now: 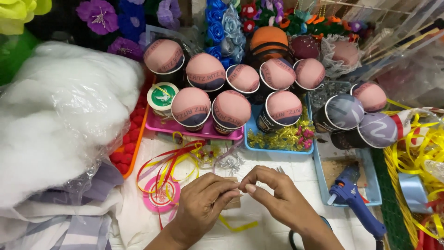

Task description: Cutting cardboard, tying a ribbon, and applying hot glue to assemble a small craft decoration.

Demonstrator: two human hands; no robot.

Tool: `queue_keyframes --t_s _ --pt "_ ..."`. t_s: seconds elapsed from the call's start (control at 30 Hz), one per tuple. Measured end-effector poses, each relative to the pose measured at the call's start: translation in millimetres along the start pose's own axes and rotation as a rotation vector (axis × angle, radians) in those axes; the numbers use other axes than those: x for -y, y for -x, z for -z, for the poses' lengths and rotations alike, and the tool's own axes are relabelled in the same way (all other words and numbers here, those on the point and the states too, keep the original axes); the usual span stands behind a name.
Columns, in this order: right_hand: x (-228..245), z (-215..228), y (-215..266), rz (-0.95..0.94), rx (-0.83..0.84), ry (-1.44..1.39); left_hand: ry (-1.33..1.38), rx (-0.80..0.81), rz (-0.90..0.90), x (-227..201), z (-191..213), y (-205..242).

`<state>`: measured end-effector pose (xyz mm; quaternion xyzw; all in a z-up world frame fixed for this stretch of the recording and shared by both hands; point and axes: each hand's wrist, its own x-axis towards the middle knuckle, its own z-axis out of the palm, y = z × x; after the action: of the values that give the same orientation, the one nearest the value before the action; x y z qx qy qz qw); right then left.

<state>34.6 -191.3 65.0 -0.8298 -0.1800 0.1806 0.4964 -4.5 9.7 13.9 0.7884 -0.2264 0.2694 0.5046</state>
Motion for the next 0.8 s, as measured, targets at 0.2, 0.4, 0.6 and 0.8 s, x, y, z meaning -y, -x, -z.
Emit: queue_keyframes --t_s 0.2,0.4,0.6,0.8 --pt "-19.3 -0.4 -1.9 0.043 -0.039 0.088 0.015 0.052 0.043 6.8 0.3 -2.2" --pt "-38.4 2.2 -0.6 0.049 -0.133 0.318 -0.060 -0.001 0.228 8.6 24.3 -16.3" --pt "-23.9 8.1 1.1 0.070 -0.074 0.388 -0.103 -0.013 0.320 -6.9 58.6 -19.9" --pt "-23.3 -2.4 -0.5 0.264 0.025 0.569 -0.292 0.046 0.210 -2.5 70.1 -37.7"
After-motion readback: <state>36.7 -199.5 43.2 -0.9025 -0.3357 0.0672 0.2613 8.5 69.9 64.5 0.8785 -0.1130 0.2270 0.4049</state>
